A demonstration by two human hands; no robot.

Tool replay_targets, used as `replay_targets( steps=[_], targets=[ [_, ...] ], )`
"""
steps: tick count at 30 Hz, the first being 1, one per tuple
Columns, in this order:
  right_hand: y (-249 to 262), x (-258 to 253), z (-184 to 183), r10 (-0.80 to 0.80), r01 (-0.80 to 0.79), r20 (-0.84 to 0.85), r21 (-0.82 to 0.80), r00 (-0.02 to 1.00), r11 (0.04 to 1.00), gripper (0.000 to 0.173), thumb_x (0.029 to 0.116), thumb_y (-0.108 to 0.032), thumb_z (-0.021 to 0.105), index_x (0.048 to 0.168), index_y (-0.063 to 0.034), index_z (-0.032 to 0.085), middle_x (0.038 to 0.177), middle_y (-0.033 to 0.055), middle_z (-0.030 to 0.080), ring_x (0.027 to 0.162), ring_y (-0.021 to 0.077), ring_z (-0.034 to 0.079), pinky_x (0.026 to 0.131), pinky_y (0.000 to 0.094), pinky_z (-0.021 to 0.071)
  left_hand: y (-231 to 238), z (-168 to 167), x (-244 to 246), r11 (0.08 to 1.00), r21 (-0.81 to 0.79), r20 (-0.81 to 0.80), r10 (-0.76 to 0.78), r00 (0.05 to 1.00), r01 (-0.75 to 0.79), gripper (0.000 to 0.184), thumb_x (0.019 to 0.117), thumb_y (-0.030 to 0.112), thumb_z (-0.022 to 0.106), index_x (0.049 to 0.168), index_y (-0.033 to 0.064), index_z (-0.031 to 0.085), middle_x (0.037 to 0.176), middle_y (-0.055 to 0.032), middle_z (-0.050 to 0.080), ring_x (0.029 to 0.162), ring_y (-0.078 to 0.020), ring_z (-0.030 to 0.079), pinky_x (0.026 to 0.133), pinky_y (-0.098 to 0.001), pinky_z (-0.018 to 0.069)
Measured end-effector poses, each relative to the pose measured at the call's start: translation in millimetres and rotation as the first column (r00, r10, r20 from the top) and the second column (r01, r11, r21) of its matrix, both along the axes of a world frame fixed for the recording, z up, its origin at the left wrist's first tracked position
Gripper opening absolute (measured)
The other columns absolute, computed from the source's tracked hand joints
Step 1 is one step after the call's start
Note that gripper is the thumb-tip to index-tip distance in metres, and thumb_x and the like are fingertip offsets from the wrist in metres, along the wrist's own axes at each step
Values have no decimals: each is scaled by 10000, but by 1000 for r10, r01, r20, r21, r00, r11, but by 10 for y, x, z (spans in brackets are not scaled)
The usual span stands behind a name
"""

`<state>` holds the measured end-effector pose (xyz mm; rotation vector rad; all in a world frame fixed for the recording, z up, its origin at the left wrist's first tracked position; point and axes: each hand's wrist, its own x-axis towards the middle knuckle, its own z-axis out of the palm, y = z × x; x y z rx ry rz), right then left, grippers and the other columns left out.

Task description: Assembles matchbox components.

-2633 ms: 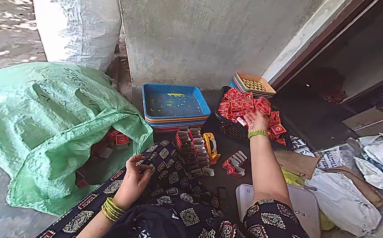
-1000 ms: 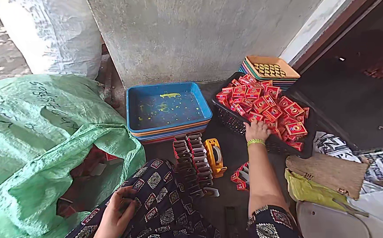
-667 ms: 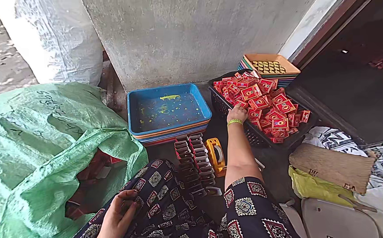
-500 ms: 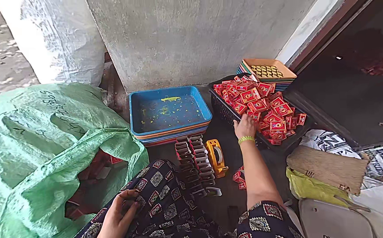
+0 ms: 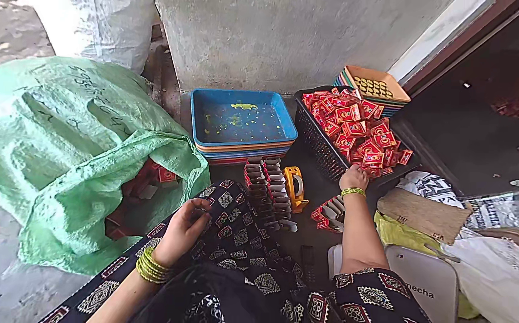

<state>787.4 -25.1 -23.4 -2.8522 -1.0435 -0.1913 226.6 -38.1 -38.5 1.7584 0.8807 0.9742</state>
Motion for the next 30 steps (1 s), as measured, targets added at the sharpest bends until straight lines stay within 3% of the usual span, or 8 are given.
replay_targets(
  steps=[4, 7, 9, 11, 15, 18, 24, 30],
  targets=[
    [-279, -487, -49, 301, -301, 4, -9, 954, 954, 563, 968, -72, 577, 1501, 45, 439, 1515, 359, 420, 1434, 525, 385, 1169, 688, 296, -10, 44, -81, 1000, -18, 27, -19, 999, 20, 272, 993, 131, 562, 1248, 35, 563, 1166, -61, 686, 867, -129, 706, 731, -323, 621],
    [-611, -1038, -162, 527, -540, -161, -48, 834, 840, 414, 917, -220, 712, 1286, -38, 671, 1375, 275, 576, 1330, 469, 508, 1105, 670, 395, -43, 70, -166, 999, -40, 20, 1, 1000, 0, 263, 996, 147, 567, 1241, 52, 572, 1144, -54, 687, 870, -133, 709, 723, -326, 630],
    [-759, -1310, -339, 518, -596, -346, -175, 782, 784, 369, 880, -384, 730, 1136, -118, 744, 1254, 147, 670, 1211, 340, 618, 1027, 577, 494, -55, 68, -217, 998, -61, 13, 22, 1000, -21, 265, 1001, 157, 564, 1246, 57, 578, 1139, -57, 694, 866, -143, 719, 728, -338, 640],
    [-866, -1449, -577, 484, -644, -476, -262, 734, 719, 409, 840, -452, 762, 1067, -112, 758, 1218, 136, 678, 1166, 313, 639, 997, 562, 514, -72, 73, -237, 998, -65, 16, 21, 1000, -20, 268, 999, 158, 564, 1247, 57, 580, 1128, -59, 699, 870, -145, 721, 741, -340, 638],
    [-949, -1595, -745, 464, -664, -491, -402, 738, 630, 269, 938, -226, 658, 1155, -82, 728, 1237, 167, 680, 1197, 345, 632, 1015, 574, 496, -125, 109, -234, 999, -36, 32, 0, 1000, 1, 274, 993, 168, 564, 1241, 54, 582, 1121, -49, 700, 863, -123, 713, 736, -322, 627],
    [-880, -1624, -406, 452, -655, -487, -428, 747, 622, 261, 986, -215, 594, 1189, -85, 693, 1179, 184, 709, 1153, 374, 661, 974, 613, 503, -154, 117, -212, 1000, 4, 37, -28, 999, 28, 283, 991, 164, 557, 1243, 38, 579, 1146, -59, 690, 889, -127, 707, 749, -329, 623],
    [-804, -2050, 759, 718, -792, -432, 16, 546, 611, 269, 1008, -322, 599, 1092, -97, 723, 957, 99, 730, 914, 232, 701, 854, 480, 558, -257, 54, -33, 994, 56, -25, -94, 995, 95, 288, 1030, 198, 555, 1256, 26, 603, 1167, -76, 699, 1041, -143, 697, 898, -370, 606],
    [-640, -3051, 963, 877, -814, -456, 447, 150, 372, 210, 967, -286, 671, 990, -89, 739, 841, 17, 719, 772, 85, 674, 737, 318, 569, -427, 137, 95, 982, 167, -72, -83, 994, 94, 935, 871, 556, 758, 1490, -43, 394, 1354, -185, 606, 1229, -218, 625, 1041, -410, 543]
  ],
)
